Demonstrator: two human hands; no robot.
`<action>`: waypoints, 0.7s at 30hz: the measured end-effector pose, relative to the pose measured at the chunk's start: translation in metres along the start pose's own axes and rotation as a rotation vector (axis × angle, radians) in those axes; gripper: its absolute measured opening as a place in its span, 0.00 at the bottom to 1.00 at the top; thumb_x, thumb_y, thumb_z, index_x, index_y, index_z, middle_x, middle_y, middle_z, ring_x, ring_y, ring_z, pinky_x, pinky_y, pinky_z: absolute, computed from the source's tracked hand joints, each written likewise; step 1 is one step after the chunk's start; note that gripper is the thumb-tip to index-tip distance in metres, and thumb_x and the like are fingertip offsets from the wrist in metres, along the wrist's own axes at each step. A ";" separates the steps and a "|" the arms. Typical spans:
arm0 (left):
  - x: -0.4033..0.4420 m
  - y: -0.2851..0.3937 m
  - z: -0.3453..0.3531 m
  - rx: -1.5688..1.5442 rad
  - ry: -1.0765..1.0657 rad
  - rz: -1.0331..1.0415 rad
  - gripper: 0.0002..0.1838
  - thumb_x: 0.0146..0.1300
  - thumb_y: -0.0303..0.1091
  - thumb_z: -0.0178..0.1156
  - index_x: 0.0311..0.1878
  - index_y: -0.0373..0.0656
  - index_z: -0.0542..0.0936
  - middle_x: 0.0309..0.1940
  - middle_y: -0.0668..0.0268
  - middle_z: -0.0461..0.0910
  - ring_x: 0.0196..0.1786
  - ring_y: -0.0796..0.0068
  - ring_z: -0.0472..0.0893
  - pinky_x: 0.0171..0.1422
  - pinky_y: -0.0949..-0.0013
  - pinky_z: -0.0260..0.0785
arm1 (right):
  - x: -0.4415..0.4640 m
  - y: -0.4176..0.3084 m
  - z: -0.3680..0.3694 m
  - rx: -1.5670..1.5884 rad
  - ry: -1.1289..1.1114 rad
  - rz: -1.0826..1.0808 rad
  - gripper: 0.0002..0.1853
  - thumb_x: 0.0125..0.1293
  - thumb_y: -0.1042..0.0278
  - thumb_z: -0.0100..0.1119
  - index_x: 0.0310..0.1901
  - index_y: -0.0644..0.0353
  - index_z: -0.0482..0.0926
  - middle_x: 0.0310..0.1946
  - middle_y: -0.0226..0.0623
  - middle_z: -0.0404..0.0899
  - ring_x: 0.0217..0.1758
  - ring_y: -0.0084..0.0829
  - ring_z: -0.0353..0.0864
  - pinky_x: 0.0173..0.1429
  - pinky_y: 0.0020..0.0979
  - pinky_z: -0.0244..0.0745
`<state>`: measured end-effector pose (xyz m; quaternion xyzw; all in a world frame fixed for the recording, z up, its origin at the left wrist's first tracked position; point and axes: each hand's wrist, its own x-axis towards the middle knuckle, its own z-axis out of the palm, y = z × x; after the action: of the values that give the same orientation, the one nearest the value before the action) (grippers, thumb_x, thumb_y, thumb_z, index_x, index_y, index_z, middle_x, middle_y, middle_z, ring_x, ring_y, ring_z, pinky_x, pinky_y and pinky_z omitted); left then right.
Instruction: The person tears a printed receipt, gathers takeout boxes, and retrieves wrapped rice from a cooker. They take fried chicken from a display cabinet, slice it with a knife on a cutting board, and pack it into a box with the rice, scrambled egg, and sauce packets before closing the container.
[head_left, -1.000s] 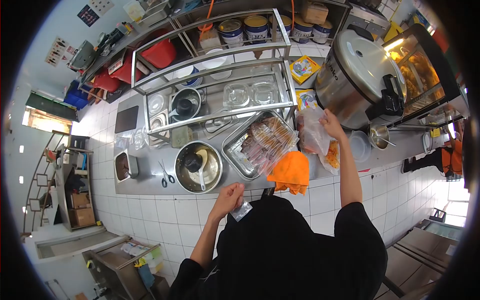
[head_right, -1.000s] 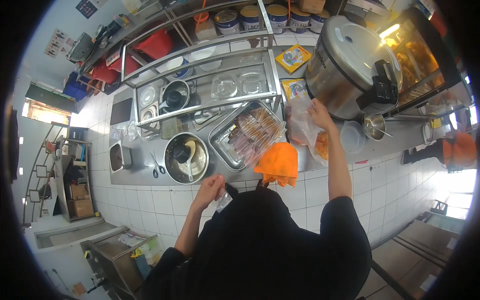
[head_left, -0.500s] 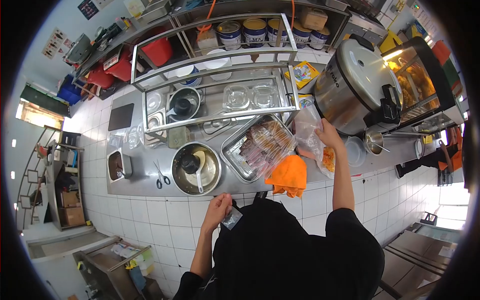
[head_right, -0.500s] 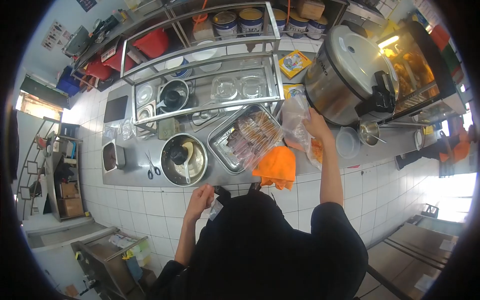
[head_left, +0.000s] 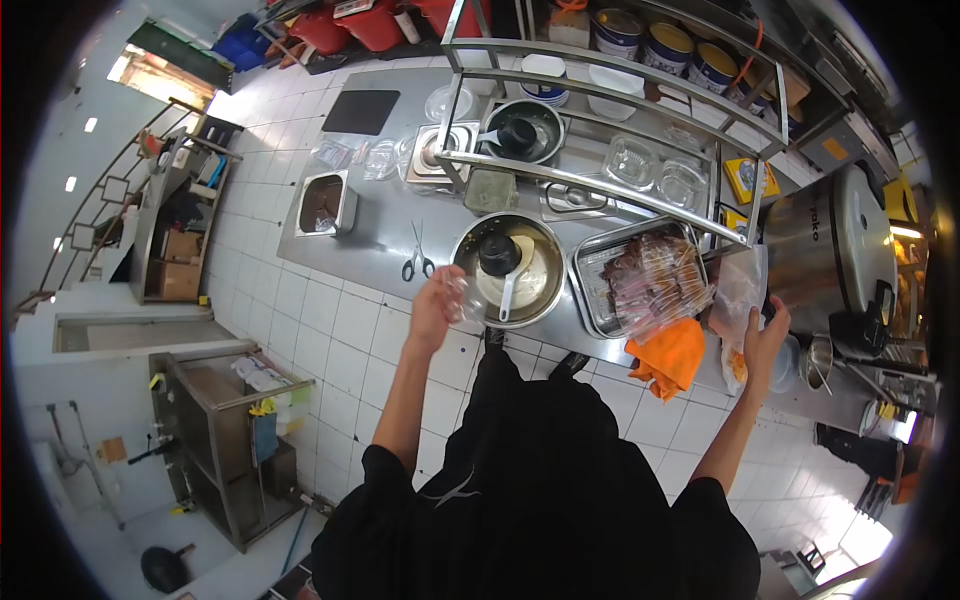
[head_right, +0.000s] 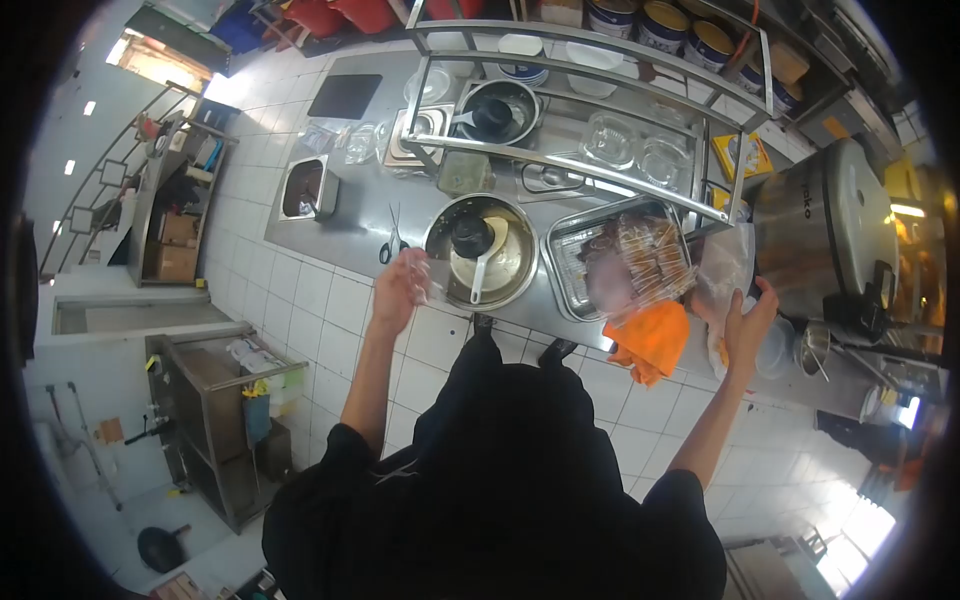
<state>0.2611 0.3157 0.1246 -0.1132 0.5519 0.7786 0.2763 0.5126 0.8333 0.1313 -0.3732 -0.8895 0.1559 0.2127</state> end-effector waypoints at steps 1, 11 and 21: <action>0.012 0.008 -0.013 -0.001 0.009 0.008 0.11 0.68 0.39 0.51 0.49 0.48 0.78 0.27 0.78 0.71 0.23 0.88 0.65 0.23 0.77 0.54 | -0.009 -0.008 -0.003 0.005 0.027 -0.027 0.23 0.66 0.69 0.62 0.61 0.64 0.71 0.59 0.51 0.71 0.65 0.50 0.69 0.70 0.45 0.63; 0.243 0.014 -0.161 0.609 0.083 0.121 0.22 0.68 0.39 0.60 0.63 0.46 0.70 0.49 0.62 0.81 0.41 0.77 0.77 0.35 0.68 0.75 | -0.154 -0.120 0.033 0.211 0.253 0.127 0.16 0.68 0.68 0.62 0.57 0.56 0.76 0.53 0.35 0.79 0.60 0.34 0.77 0.54 0.34 0.71; 0.145 0.076 -0.041 1.337 -0.672 0.304 0.17 0.75 0.41 0.54 0.45 0.36 0.84 0.34 0.59 0.86 0.39 0.60 0.85 0.50 0.61 0.75 | -0.426 -0.101 0.170 0.257 -0.316 0.708 0.15 0.67 0.58 0.60 0.35 0.64 0.82 0.23 0.42 0.82 0.28 0.37 0.83 0.36 0.40 0.76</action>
<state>0.0942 0.3042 0.1000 0.3985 0.8015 0.3010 0.3289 0.6373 0.4340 -0.0825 -0.5980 -0.7012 0.3849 0.0515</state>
